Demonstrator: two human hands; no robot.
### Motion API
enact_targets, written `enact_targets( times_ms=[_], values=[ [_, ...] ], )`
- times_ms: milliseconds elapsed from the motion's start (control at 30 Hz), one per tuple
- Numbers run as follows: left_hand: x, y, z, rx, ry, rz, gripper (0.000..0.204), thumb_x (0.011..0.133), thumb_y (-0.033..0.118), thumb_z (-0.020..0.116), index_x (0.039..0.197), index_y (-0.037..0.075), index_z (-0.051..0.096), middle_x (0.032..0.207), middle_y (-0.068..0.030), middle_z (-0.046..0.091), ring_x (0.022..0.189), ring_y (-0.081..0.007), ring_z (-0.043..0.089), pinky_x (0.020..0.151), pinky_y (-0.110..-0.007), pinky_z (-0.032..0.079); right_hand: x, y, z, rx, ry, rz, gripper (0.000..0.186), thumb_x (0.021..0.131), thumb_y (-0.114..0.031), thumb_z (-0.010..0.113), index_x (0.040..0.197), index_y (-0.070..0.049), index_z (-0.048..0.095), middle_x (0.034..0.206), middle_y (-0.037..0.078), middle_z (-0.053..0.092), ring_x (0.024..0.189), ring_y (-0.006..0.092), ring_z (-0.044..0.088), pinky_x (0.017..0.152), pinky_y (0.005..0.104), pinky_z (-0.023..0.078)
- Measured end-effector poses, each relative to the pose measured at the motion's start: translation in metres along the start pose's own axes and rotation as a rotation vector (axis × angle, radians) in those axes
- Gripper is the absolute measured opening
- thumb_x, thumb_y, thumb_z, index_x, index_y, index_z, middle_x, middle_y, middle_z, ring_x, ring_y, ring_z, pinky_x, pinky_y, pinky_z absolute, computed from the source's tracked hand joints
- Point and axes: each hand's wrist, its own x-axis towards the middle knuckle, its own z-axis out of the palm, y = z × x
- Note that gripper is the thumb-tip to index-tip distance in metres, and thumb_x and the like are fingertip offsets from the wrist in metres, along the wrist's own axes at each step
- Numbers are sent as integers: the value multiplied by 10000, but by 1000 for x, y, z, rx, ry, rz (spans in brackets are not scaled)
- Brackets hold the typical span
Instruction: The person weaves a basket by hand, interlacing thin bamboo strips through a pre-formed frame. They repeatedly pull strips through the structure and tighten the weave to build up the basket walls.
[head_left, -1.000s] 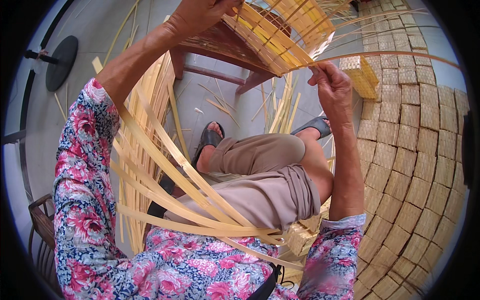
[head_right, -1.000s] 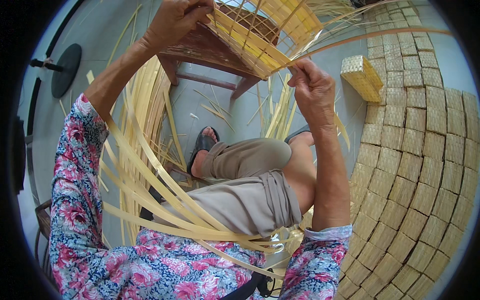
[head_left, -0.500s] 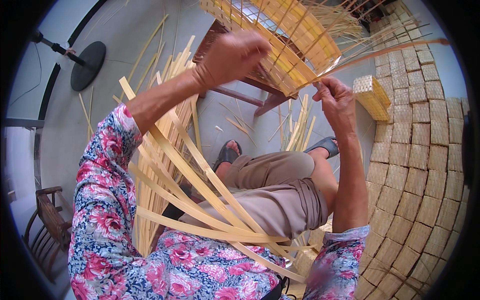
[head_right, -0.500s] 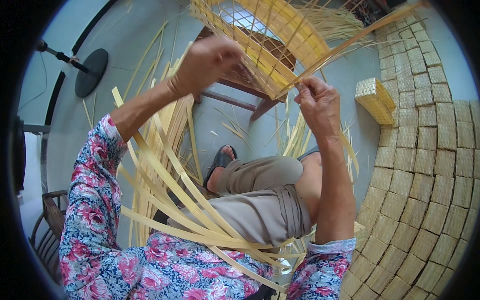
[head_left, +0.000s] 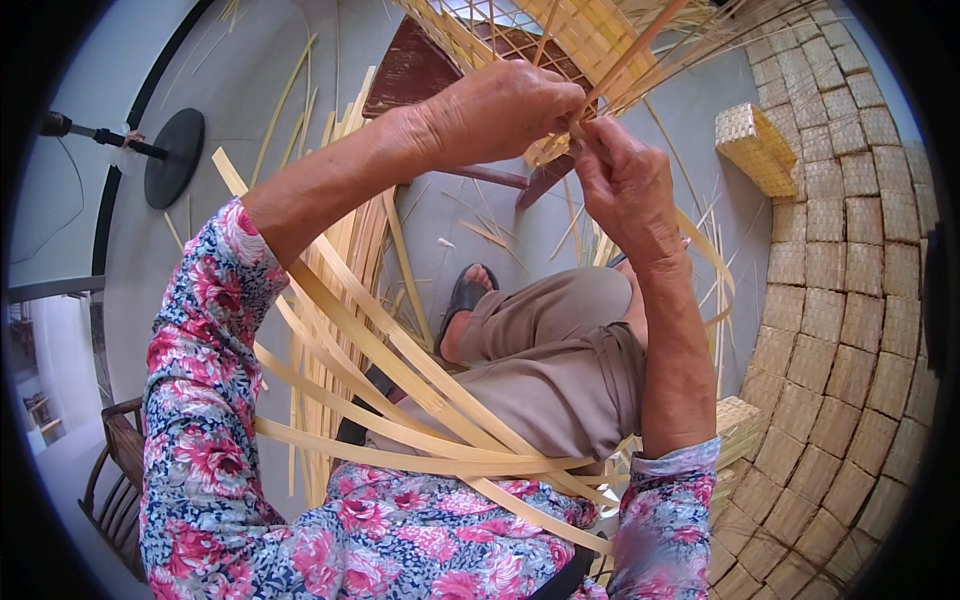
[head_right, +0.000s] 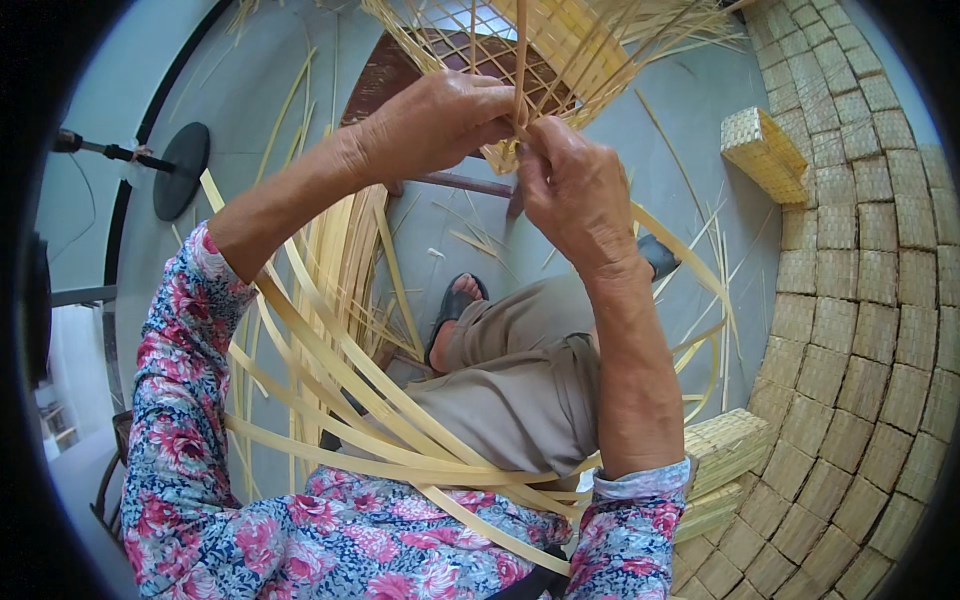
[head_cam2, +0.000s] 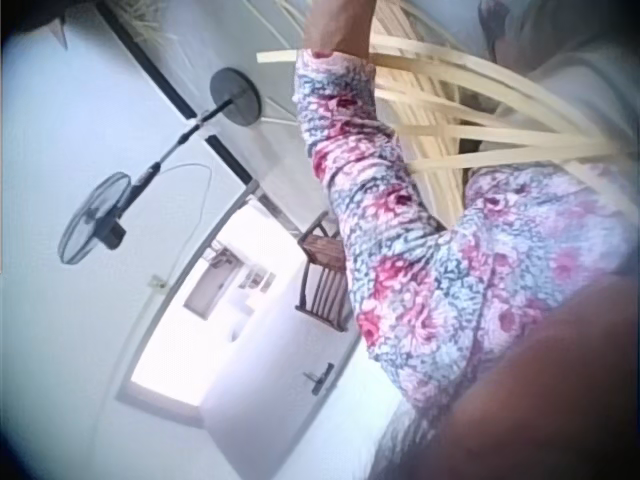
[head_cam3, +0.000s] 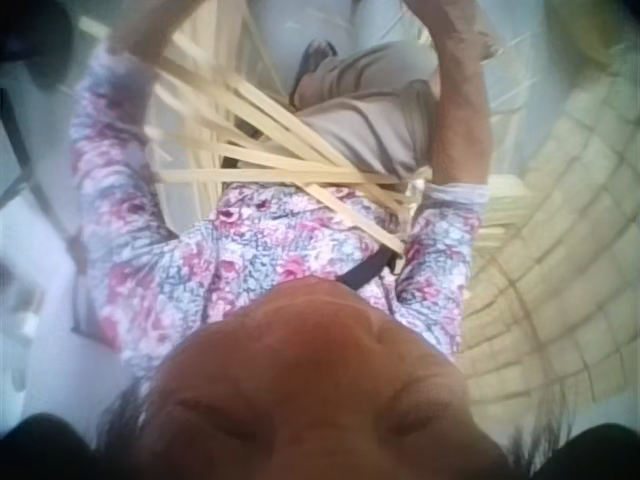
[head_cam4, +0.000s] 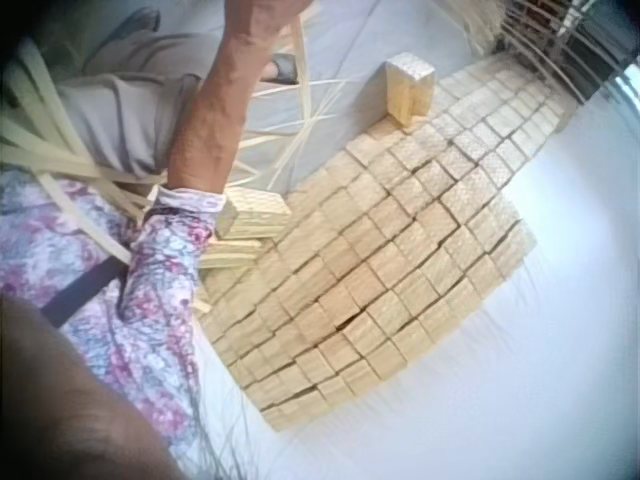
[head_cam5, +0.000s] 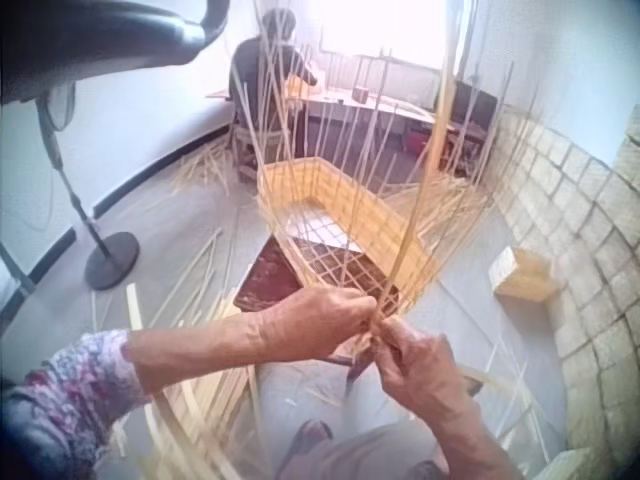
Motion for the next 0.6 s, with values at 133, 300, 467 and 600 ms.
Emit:
enact_targets(
  times_ms=[133,300,467,600],
  values=[
    [0,-1,-2,34,-61,80,106,925,107,670,1017,55,680,852,-132,683,781,-329,692,718,-409,560,-6,3,0,-81,46,-131,94,911,-96,650,898,-30,585,795,189,644,750,417,639,653,475,504],
    [-2,8,-11,-30,-124,138,112,889,86,688,996,51,697,852,-129,686,765,-335,686,695,-406,553,-17,7,-6,-218,149,-178,258,954,-271,657,828,-60,577,758,140,649,718,386,638,620,456,496],
    [-16,24,-20,-52,-257,160,130,849,54,707,978,44,702,854,-121,687,770,-338,678,685,-409,543,-25,21,-10,-423,128,-202,508,861,-593,624,728,-106,566,647,78,616,628,324,627,586,413,473],
    [-15,25,-21,-84,-313,236,189,836,42,714,1025,59,710,898,-109,698,815,-310,694,712,-403,552,-30,21,-5,-380,162,-229,538,840,-634,612,705,-116,555,605,69,591,588,306,618,601,416,477]
  ],
)
